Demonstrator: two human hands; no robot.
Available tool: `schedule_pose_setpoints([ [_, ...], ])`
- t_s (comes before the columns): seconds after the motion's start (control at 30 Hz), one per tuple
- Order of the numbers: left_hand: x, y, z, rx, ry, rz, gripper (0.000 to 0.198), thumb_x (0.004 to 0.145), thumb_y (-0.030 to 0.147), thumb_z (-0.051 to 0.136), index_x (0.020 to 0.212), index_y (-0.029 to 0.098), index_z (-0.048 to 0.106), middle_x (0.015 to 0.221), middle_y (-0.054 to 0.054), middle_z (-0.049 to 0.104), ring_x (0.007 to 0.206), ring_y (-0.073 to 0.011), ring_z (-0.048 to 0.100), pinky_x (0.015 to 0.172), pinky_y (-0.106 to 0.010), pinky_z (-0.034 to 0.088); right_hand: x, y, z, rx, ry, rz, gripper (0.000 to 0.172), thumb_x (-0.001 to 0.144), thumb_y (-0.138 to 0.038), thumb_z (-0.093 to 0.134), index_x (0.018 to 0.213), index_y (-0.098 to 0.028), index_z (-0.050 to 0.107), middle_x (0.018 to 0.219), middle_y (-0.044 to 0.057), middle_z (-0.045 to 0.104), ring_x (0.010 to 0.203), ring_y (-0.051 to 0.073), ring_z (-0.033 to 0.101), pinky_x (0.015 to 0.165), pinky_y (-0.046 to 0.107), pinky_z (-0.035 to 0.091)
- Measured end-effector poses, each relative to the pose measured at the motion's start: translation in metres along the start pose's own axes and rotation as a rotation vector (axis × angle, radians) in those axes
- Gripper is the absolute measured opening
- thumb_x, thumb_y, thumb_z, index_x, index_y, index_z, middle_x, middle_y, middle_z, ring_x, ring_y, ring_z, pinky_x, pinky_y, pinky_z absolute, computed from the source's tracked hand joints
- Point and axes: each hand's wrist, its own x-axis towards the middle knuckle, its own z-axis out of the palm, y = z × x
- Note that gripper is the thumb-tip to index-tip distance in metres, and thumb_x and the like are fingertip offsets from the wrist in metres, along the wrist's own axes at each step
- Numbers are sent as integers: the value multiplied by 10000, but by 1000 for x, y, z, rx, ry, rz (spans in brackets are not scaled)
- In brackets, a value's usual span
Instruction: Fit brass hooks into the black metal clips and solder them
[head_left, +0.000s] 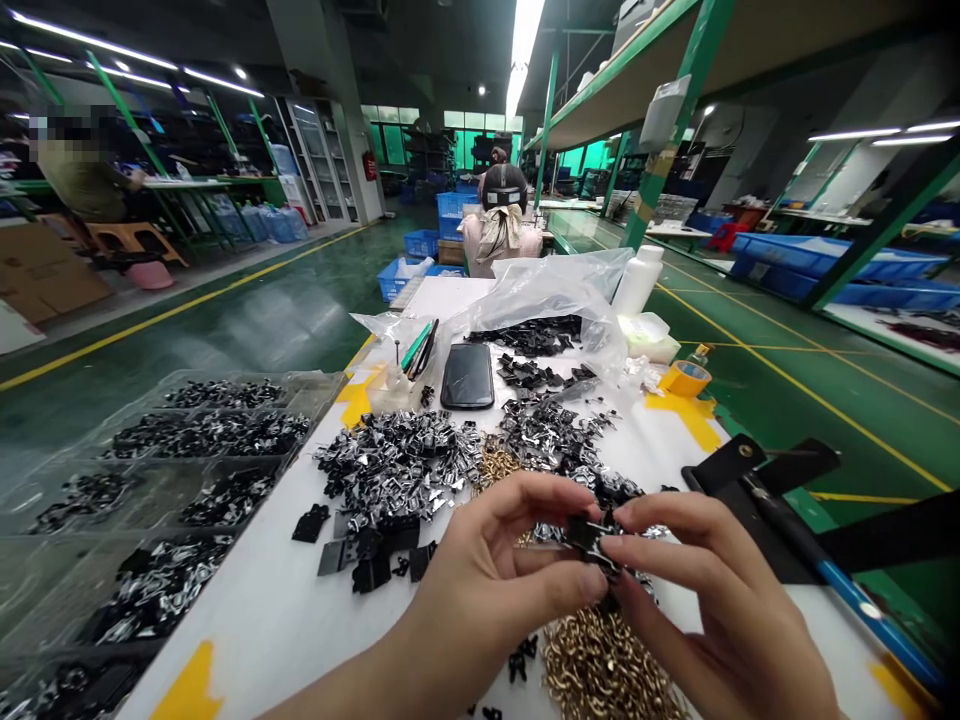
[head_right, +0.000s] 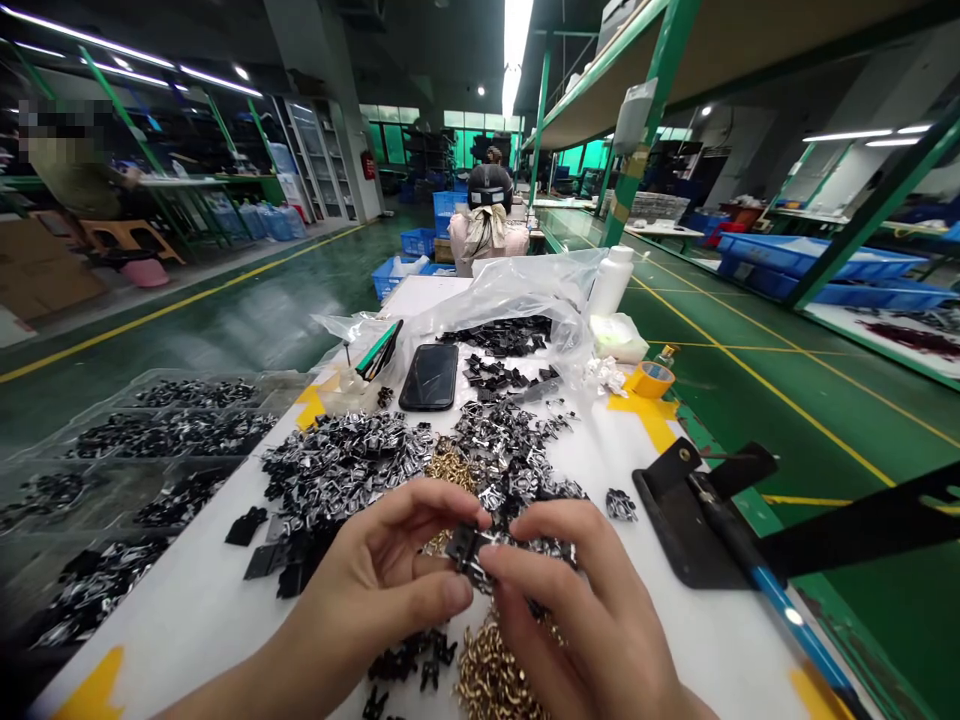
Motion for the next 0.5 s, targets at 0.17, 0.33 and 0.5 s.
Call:
schedule_pose_setpoints([
  [0.17,1,1,-3,590,35,450,279,758,86,651,995,229,620,998,-14,642,963,-155,591,877,-256,476,-2,4,1,280,-54,209,273,829,-48,509,1045,-216,521,989,46,489,960,149,498,794,273,450],
  [0.33,-1,1,-4,789,35,641,344,770,20,588,1036,238,588,965,9,669,887,-123,614,811,-215,487,8,-4,0,443,-85,396,155,847,-151,543,969,-245,518,930,11,542,907,151,527,786,305,452],
  [0.5,-3,4,-1,838,59,409,299,768,95,586,996,288,601,943,31,670,833,-134,622,759,-209,490,17,-8,-38,258,-298,447,180,835,-203,567,994,-235,488,989,14,564,938,139,535,812,264,462],
])
